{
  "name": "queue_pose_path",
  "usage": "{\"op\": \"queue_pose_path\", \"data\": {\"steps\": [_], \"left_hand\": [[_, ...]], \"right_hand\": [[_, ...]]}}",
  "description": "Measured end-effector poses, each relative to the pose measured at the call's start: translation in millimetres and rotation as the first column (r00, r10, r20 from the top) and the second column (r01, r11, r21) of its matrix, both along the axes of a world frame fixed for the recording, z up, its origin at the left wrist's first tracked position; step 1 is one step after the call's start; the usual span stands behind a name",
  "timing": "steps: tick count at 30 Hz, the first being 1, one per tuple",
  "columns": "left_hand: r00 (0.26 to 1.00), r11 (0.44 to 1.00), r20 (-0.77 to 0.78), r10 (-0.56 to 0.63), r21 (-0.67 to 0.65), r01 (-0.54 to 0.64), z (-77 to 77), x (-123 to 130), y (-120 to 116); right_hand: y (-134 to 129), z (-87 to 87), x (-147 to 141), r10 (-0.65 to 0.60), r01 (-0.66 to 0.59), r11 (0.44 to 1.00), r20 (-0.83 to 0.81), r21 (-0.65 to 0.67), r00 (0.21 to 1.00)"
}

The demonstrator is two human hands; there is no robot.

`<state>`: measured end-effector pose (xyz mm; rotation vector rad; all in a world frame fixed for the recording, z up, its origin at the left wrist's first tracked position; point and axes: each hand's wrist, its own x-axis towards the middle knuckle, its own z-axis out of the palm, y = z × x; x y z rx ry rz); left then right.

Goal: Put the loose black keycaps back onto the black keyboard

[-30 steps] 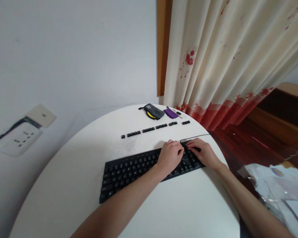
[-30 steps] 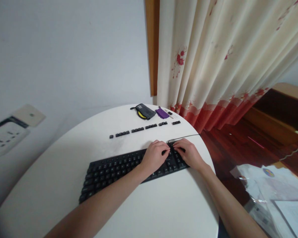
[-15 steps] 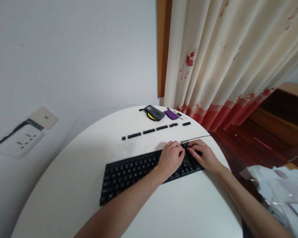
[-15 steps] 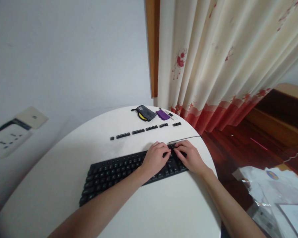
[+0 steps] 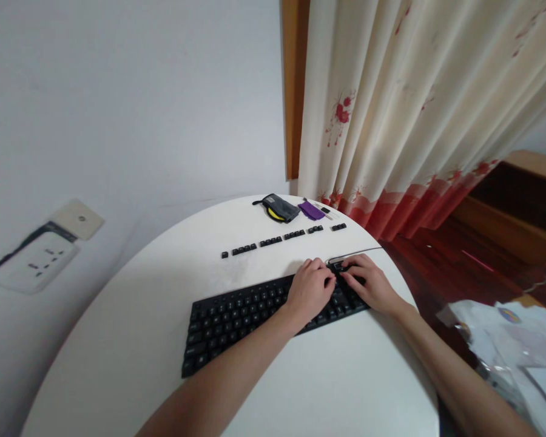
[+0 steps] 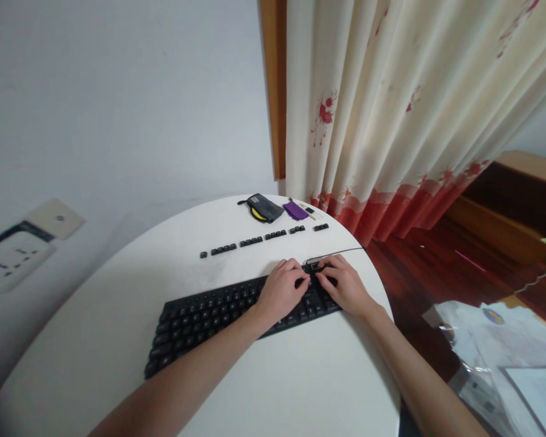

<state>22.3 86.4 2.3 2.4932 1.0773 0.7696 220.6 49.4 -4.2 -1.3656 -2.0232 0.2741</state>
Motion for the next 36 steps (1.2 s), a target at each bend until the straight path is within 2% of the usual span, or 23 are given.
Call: {"op": "queue_pose_path", "data": {"steps": [6, 8, 10, 12, 15, 20, 25, 31, 36], "left_hand": [[0.998, 0.999, 0.054, 0.009, -0.032, -0.007, 0.3, -0.2, 1.1], [0.996, 0.999, 0.081, 0.024, -0.050, -0.020, 0.2, -0.5, 1.9], [0.996, 0.998, 0.089, 0.024, -0.061, -0.019, 0.2, -0.8, 2.4], [0.996, 0.998, 0.084, 0.015, -0.065, -0.009, 0.4, -1.1, 2.5], [0.997, 0.998, 0.081, 0.013, -0.065, -0.008, 0.7, -1.4, 2.0], [0.996, 0.998, 0.085, 0.023, -0.067, -0.017, 0.3, -1.2, 1.6], [0.998, 0.998, 0.063, 0.019, -0.059, -0.015, -1.2, -0.6, 2.2], [0.999, 0.999, 0.034, 0.004, -0.053, -0.003, -3.3, -0.5, 2.0], [0.999, 0.999, 0.036, 0.004, -0.052, -0.002, -1.7, -1.0, 1.3]], "right_hand": [[1.5, -0.7, 0.6, -0.010, 0.006, 0.999, -0.114, -0.032, 0.993], [9.6, 1.6, 5.4, -0.059, 0.058, 0.998, -0.173, -0.010, 0.983], [25.3, 4.3, 14.4, -0.159, 0.171, 0.984, -0.199, 0.045, 0.967], [47.7, 6.1, 26.4, -0.255, 0.270, 0.959, -0.151, 0.086, 0.955], [86.5, 6.1, 43.7, -0.298, 0.290, 0.943, 0.025, 0.162, 0.954], [135.4, 2.2, 55.0, -0.224, 0.197, 0.973, 0.281, 0.119, 0.933], [157.7, -2.8, 55.9, -0.148, 0.152, 0.988, 0.388, 0.021, 0.909], [163.4, -2.7, 52.7, -0.057, 0.077, 0.997, 0.480, -0.021, 0.876], [148.6, -1.3, 38.4, 0.091, -0.071, 0.996, 0.439, -0.061, 0.894]]}}
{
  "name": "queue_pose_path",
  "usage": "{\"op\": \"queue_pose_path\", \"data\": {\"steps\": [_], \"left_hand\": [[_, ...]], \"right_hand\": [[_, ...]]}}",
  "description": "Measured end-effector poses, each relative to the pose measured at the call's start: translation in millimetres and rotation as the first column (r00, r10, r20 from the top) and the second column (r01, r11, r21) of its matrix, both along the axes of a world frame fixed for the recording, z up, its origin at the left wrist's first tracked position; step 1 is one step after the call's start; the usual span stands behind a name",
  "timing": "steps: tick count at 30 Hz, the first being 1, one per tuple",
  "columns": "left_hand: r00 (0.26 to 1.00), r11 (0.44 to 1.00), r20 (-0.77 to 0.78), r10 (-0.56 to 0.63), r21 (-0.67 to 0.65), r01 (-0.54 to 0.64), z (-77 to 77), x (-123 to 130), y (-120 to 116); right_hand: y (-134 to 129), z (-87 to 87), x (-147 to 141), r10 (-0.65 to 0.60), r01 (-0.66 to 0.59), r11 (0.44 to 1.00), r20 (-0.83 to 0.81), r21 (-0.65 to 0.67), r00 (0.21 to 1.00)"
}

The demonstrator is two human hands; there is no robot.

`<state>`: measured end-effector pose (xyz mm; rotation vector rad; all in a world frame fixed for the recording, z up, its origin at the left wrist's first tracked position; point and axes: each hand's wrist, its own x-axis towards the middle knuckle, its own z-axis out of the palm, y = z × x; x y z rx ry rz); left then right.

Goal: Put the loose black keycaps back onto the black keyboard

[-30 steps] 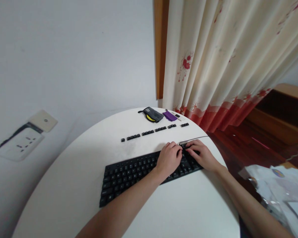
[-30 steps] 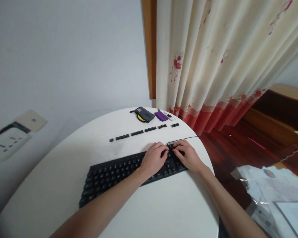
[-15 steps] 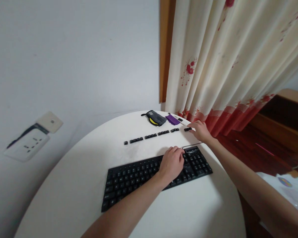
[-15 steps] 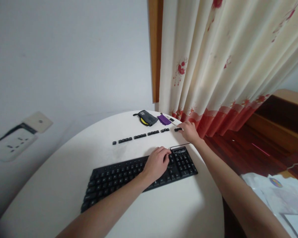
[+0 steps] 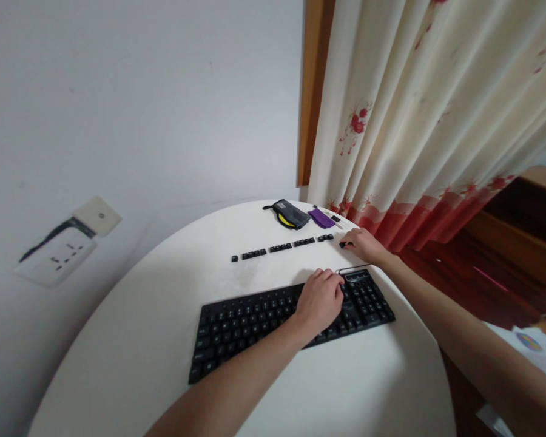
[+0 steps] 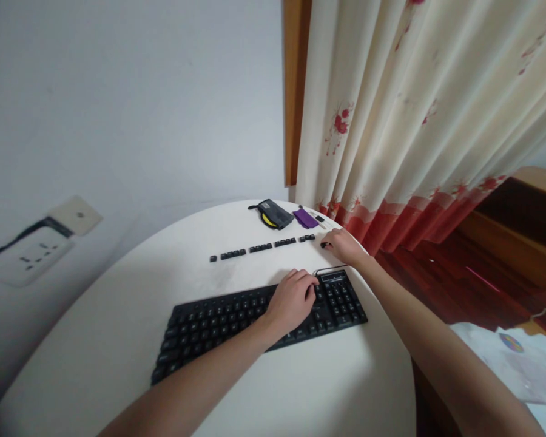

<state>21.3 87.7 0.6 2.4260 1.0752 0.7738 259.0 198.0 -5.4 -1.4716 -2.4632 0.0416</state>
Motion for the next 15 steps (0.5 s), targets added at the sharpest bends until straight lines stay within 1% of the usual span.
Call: {"op": "queue_pose_path", "data": {"steps": [5, 8, 10, 12, 13, 15], "left_hand": [[1.000, 1.000, -0.003, -0.002, 0.007, 0.002, 1.0, 0.5, -0.3], [1.000, 1.000, 0.020, -0.001, -0.011, 0.001, 0.5, 0.8, 0.3], [0.996, 0.999, 0.083, 0.019, -0.041, -0.016, 0.1, 0.7, 1.3], [0.981, 0.995, 0.180, 0.069, -0.086, -0.055, -0.4, 0.3, 2.6], [0.968, 0.991, 0.229, 0.098, -0.108, -0.074, -0.7, 0.0, 3.3], [0.945, 0.985, 0.300, 0.132, -0.143, -0.092, -1.8, -0.3, 4.5]], "right_hand": [[-22.1, 0.6, -9.6, 0.041, -0.041, 0.999, -0.016, 0.023, 0.999], [-30.0, 6.1, -11.0, 0.054, -0.052, 0.998, -0.065, 0.026, 0.996], [-36.2, 13.2, -14.6, 0.036, -0.033, 0.999, -0.135, 0.023, 0.990], [-47.2, 22.3, -23.2, 0.022, -0.023, 1.000, -0.224, -0.004, 0.974], [-54.9, 26.9, -29.4, 0.021, -0.030, 0.999, -0.276, -0.031, 0.961], [-74.1, 34.8, -43.9, 0.030, -0.081, 0.989, -0.361, -0.126, 0.932]]}}
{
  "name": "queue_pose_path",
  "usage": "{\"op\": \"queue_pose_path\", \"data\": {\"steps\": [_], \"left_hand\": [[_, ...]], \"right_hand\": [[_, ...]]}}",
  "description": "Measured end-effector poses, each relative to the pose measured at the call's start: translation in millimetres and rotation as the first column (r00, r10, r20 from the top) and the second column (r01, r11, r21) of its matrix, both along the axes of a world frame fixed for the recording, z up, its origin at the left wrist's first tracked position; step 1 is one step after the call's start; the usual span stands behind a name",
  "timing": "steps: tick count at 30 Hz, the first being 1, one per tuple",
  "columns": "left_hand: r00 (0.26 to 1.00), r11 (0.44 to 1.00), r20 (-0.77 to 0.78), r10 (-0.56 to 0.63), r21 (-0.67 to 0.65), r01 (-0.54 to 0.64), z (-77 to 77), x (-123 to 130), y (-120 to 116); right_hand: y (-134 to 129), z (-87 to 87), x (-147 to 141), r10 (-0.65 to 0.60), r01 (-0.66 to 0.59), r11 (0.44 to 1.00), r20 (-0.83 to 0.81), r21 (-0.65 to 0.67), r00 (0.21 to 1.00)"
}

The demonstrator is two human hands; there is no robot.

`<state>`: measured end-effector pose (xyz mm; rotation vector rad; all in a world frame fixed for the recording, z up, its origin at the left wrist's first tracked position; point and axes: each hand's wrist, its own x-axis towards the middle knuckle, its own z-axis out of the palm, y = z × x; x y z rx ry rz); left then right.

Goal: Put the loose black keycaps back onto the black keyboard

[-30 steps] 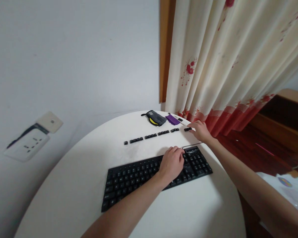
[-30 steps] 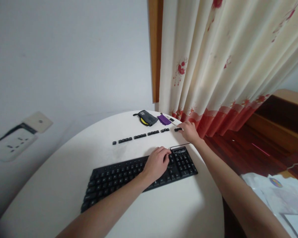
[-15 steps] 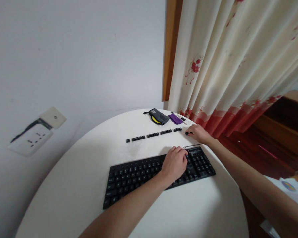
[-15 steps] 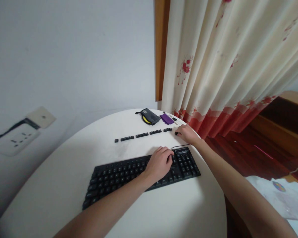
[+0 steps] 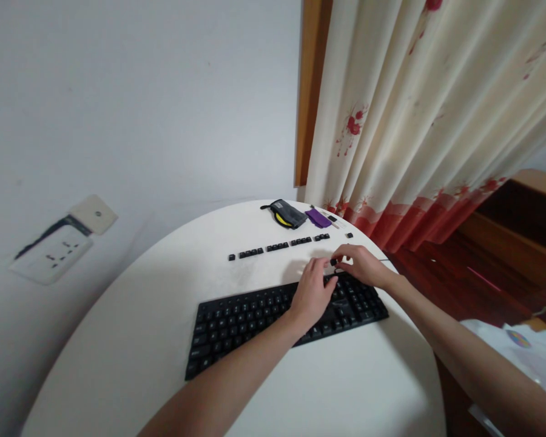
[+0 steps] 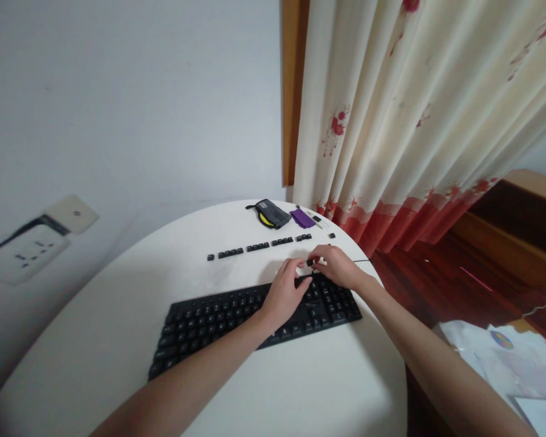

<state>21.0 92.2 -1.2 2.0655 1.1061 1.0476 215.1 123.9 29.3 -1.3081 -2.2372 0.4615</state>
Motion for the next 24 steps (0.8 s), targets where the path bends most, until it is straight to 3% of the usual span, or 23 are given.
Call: {"op": "queue_pose_path", "data": {"steps": [4, 7, 10, 13, 18, 21, 24], "left_hand": [[0.997, 0.999, 0.067, -0.022, -0.048, 0.025, -3.2, 0.6, 1.8], [0.995, 0.996, 0.091, -0.047, -0.068, 0.054, -4.4, 1.6, 2.1], [0.994, 0.995, 0.082, -0.069, -0.064, 0.074, -3.6, 1.9, 1.8], [0.995, 0.995, 0.036, -0.093, -0.036, 0.094, -2.4, 1.3, 1.7], [0.996, 0.996, 0.012, -0.094, -0.010, 0.094, -1.8, 0.1, 2.5], [0.995, 0.995, 0.002, -0.098, -0.003, 0.098, -1.7, -0.1, 2.4], [0.995, 0.995, 0.001, -0.100, 0.000, 0.100, -1.2, -0.2, 1.9]], "right_hand": [[-37.8, 4.5, -20.8, -0.020, -0.003, 0.993, -0.191, -0.118, 0.981], [-46.9, -1.2, -15.2, -0.059, 0.006, 0.984, -0.295, -0.180, 0.954], [-31.3, -9.2, 8.1, -0.147, 0.131, 0.988, -0.247, -0.080, 0.958], [-0.4, -18.2, 35.0, -0.322, 0.336, 0.935, -0.126, 0.114, 0.938], [39.1, -35.4, 51.7, -0.289, 0.283, 0.951, 0.028, 0.121, 0.957], [45.2, -42.4, 48.9, -0.291, 0.283, 0.953, 0.060, 0.106, 0.955], [39.6, -43.2, 44.6, -0.334, 0.337, 0.937, -0.042, 0.093, 0.942]]}}
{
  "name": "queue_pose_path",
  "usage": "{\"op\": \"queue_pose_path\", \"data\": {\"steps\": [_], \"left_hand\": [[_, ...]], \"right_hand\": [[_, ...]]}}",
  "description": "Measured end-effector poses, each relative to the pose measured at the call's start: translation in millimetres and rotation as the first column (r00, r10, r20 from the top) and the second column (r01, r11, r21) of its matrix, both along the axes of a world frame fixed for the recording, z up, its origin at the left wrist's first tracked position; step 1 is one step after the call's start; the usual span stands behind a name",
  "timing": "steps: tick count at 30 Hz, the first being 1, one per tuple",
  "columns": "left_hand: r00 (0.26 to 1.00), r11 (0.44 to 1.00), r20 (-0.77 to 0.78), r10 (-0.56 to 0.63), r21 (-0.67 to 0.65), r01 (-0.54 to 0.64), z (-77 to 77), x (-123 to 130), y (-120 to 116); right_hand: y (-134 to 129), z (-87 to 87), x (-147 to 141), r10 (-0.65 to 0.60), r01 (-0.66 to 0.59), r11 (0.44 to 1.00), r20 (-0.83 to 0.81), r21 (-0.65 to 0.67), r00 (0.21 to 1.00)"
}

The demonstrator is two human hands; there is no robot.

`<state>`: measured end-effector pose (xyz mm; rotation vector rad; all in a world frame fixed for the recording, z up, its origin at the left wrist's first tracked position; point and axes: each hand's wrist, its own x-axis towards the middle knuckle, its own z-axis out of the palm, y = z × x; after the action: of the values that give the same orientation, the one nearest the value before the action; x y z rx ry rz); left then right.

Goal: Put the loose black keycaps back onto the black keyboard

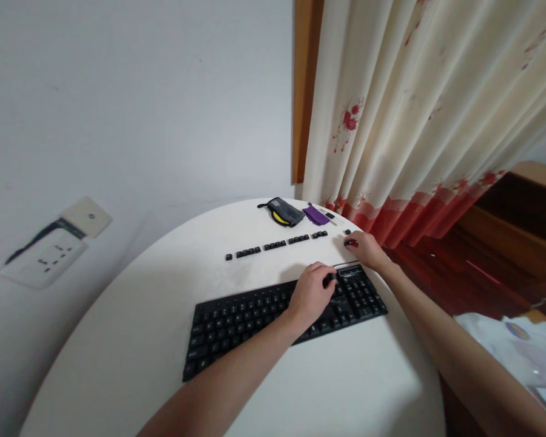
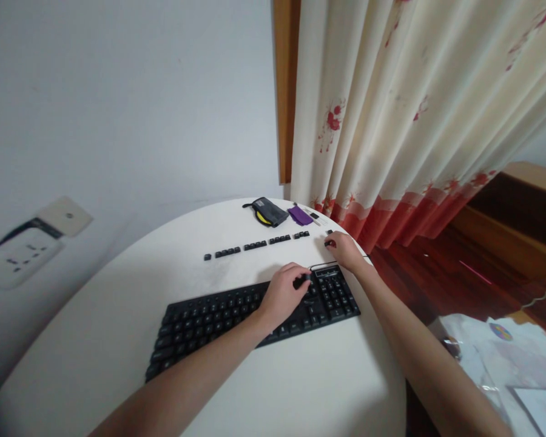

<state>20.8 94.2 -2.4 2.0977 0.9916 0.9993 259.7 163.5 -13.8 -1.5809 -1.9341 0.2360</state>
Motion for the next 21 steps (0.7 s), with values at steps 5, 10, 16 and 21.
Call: {"op": "queue_pose_path", "data": {"steps": [5, 10, 16, 21], "left_hand": [[1.000, 1.000, -0.008, 0.011, -0.005, -0.011, 2.8, 0.6, -0.8], [0.999, 0.999, -0.027, 0.036, 0.021, -0.036, 3.8, 1.3, -1.3], [0.997, 0.998, -0.059, 0.049, 0.044, -0.047, 3.4, 1.3, -0.8], [0.997, 0.997, -0.063, 0.050, 0.054, -0.046, 4.5, 1.5, -1.0]], "right_hand": [[-37.0, 18.3, -21.1, 0.069, -0.045, 0.995, -0.292, 0.091, 0.954], [-78.7, 33.7, -49.1, 0.081, -0.020, 0.985, -0.356, 0.170, 0.931], [-88.1, 20.2, -49.9, 0.036, 0.042, 0.984, -0.420, 0.175, 0.907], [-87.2, 16.1, -40.8, 0.047, 0.032, 0.983, -0.414, 0.182, 0.909]]}}
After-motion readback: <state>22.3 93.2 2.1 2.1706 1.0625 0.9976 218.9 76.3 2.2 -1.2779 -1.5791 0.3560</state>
